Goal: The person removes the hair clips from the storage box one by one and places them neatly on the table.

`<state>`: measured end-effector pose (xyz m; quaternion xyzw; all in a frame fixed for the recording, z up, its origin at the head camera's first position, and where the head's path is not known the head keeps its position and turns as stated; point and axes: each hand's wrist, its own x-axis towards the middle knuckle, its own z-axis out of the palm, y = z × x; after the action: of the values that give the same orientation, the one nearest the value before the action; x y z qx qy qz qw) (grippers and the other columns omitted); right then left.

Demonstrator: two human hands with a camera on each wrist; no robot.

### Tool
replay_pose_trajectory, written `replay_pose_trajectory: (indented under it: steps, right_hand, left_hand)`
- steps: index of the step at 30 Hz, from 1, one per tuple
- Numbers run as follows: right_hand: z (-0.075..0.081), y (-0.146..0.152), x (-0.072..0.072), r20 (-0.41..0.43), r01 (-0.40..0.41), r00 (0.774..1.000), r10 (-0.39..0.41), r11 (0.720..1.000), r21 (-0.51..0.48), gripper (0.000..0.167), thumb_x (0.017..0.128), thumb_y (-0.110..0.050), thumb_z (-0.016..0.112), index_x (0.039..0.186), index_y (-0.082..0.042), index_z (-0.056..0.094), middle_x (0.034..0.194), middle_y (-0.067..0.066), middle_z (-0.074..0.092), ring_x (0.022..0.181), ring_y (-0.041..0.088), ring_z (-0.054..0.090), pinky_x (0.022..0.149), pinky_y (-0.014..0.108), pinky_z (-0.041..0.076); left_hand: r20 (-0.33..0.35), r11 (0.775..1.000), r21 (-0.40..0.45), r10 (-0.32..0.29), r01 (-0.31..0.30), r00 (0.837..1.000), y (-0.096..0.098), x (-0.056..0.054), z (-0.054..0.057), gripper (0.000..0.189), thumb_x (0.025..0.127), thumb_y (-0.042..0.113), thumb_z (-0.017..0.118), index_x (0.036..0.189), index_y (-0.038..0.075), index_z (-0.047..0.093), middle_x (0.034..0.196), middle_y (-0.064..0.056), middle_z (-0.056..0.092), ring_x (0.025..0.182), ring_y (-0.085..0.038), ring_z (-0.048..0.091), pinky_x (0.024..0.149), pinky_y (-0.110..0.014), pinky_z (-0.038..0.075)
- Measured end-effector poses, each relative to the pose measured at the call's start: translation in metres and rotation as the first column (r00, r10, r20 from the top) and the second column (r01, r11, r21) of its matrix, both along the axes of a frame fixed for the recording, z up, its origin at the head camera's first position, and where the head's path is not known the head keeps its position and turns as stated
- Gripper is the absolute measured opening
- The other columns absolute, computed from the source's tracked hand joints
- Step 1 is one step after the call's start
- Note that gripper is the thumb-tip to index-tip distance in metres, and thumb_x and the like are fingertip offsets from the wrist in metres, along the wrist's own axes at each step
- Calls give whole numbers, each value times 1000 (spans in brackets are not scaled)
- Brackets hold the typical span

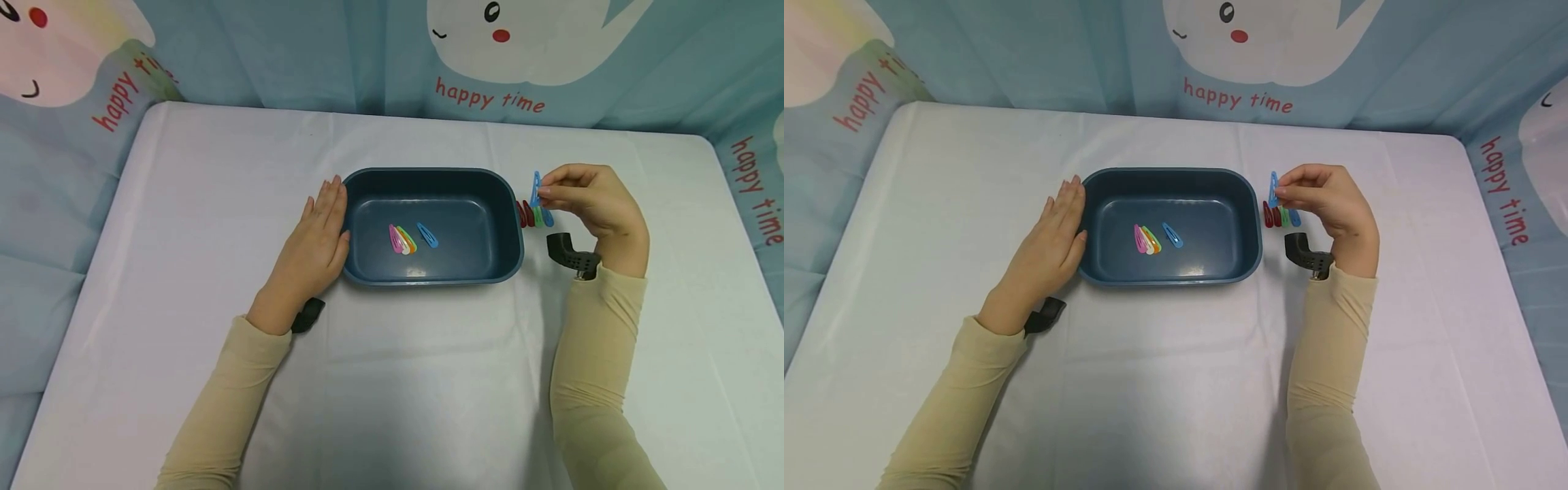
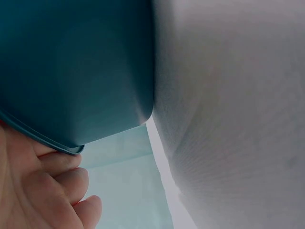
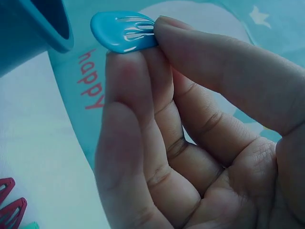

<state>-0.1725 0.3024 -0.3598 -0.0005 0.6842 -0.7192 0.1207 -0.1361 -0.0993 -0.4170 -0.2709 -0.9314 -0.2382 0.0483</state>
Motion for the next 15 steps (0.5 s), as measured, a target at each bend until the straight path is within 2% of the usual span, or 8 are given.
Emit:
replay_pose_trajectory:
  steps: [15]
  right_hand:
    - [-4,9,1,40,55,998,-56,998,20,10,84,9,63,81,2,71,73,7,68,63,16,64,65,22,54]
  left_hand:
    - [15,1000,-10,2,-2,1000,0,0,1,59,98,17,38,147,-9,15,155,-19,11,143,-28,7,114,-45,9]
